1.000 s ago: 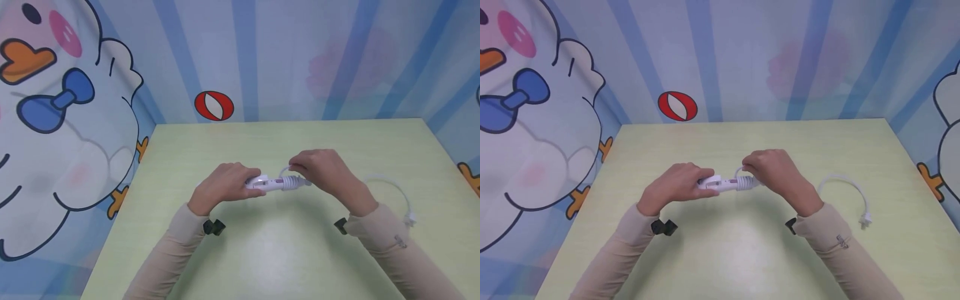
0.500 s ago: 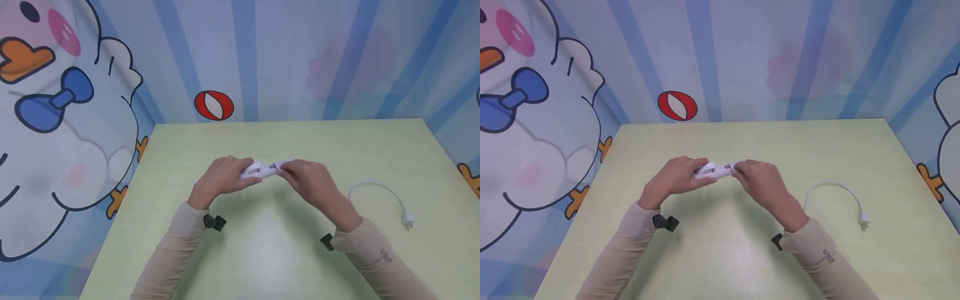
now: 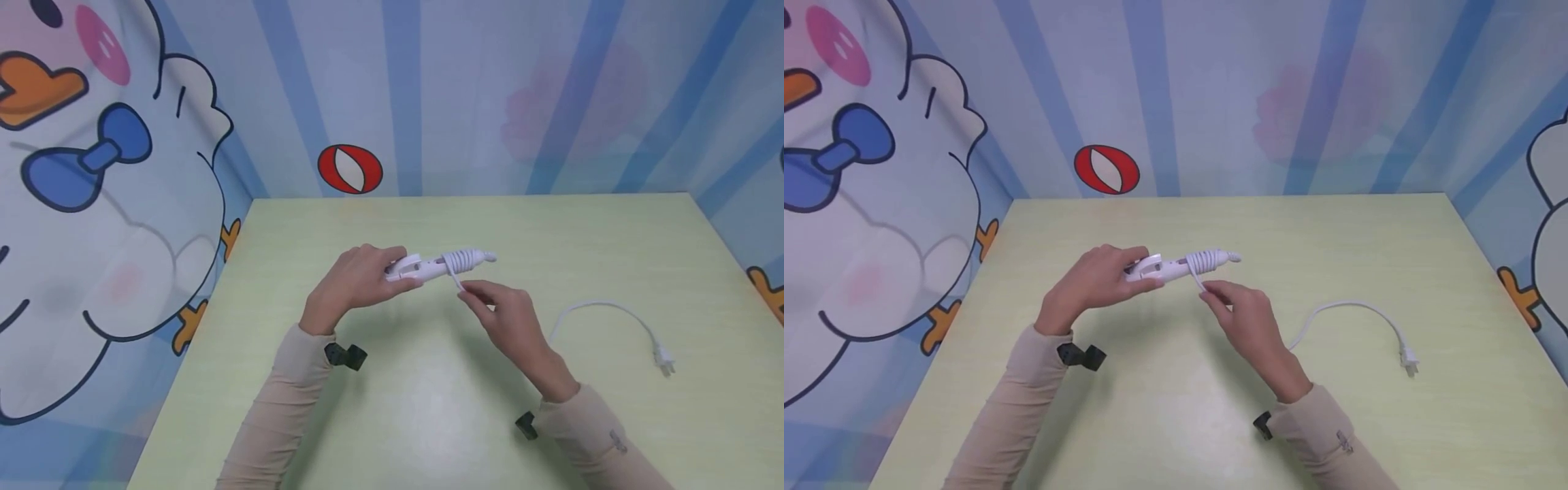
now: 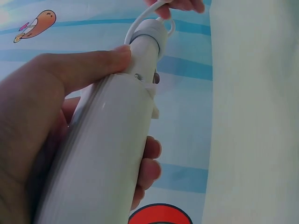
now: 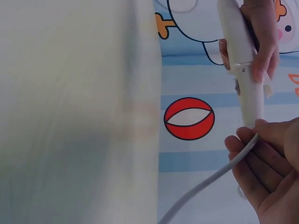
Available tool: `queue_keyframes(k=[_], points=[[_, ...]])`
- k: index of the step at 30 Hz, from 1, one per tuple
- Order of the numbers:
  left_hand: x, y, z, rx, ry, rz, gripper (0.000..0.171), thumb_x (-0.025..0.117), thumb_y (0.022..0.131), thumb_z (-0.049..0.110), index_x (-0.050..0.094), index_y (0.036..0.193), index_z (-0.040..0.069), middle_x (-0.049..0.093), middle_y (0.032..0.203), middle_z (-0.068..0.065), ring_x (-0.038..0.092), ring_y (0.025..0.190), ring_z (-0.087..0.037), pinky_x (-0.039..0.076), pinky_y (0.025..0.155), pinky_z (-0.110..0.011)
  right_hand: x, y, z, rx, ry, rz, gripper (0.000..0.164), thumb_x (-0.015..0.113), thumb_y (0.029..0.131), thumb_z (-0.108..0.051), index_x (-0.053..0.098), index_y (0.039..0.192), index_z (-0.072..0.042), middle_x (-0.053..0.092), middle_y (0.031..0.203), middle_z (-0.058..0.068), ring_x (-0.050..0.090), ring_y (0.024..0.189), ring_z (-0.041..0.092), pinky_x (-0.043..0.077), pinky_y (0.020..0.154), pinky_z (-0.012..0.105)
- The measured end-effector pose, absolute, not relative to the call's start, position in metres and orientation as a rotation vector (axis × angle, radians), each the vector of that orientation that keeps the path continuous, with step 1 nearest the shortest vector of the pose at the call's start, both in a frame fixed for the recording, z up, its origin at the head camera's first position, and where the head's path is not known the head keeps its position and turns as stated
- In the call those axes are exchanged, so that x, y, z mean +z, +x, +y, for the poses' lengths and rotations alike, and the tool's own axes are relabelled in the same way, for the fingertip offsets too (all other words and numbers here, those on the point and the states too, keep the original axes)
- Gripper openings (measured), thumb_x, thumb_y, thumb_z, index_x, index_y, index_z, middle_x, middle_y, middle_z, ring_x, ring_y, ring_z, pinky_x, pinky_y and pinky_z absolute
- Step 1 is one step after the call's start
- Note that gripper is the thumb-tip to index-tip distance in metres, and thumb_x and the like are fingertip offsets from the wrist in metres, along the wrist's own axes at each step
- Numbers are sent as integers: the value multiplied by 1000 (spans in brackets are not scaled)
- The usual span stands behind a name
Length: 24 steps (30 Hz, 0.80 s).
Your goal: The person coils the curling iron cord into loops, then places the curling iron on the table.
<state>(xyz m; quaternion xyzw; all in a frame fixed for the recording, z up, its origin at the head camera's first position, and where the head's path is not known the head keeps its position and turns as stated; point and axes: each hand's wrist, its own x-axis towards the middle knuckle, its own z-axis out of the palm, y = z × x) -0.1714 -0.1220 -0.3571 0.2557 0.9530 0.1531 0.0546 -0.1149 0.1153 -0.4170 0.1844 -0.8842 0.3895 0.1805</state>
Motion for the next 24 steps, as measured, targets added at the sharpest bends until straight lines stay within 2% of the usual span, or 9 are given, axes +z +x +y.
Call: queue_keyframes(k=[5,11,16,19,22,24], points=[[-352,-169,-124,517,773,2889,43,58,82,56,56,108,22,56,76,5,52,63,-13,40,56,-28,-424,-115,116,1143,558,-2445,17,68,83,-15,71,97,-6,71,86,4,68,74,12,51,59,28],[-347,-167,-125,627,838,2848,40,58,82,54,57,105,21,56,75,5,51,61,-12,40,55,-28,-430,-122,119,1250,631,-2420,17,68,82,-12,71,98,-6,71,92,3,68,81,11,52,66,26],[-346,-166,-124,695,889,2784,37,58,82,54,56,101,22,56,76,7,52,63,-11,41,56,-28,-440,-129,127,1393,650,-2490,17,67,83,-19,72,97,-11,71,92,-3,64,74,6,49,62,21],[-347,-164,-123,742,914,2725,35,59,82,54,57,101,24,57,78,9,54,66,-10,43,58,-28,-427,-127,130,1555,684,-2538,16,65,85,-14,71,98,-6,71,93,1,66,78,9,48,65,19],[-348,-161,-123,790,943,2677,33,59,81,54,57,98,25,57,77,10,54,66,-9,44,58,-28,-409,-129,133,1744,754,-2553,20,65,84,-6,67,104,-2,70,95,8,67,87,16,51,76,26],[-349,-159,-123,794,968,2656,33,59,81,55,57,97,26,57,77,11,54,65,-8,44,58,-27,-401,-131,136,1806,756,-2609,24,66,84,-7,65,107,-4,68,97,8,66,89,17,50,78,29]])
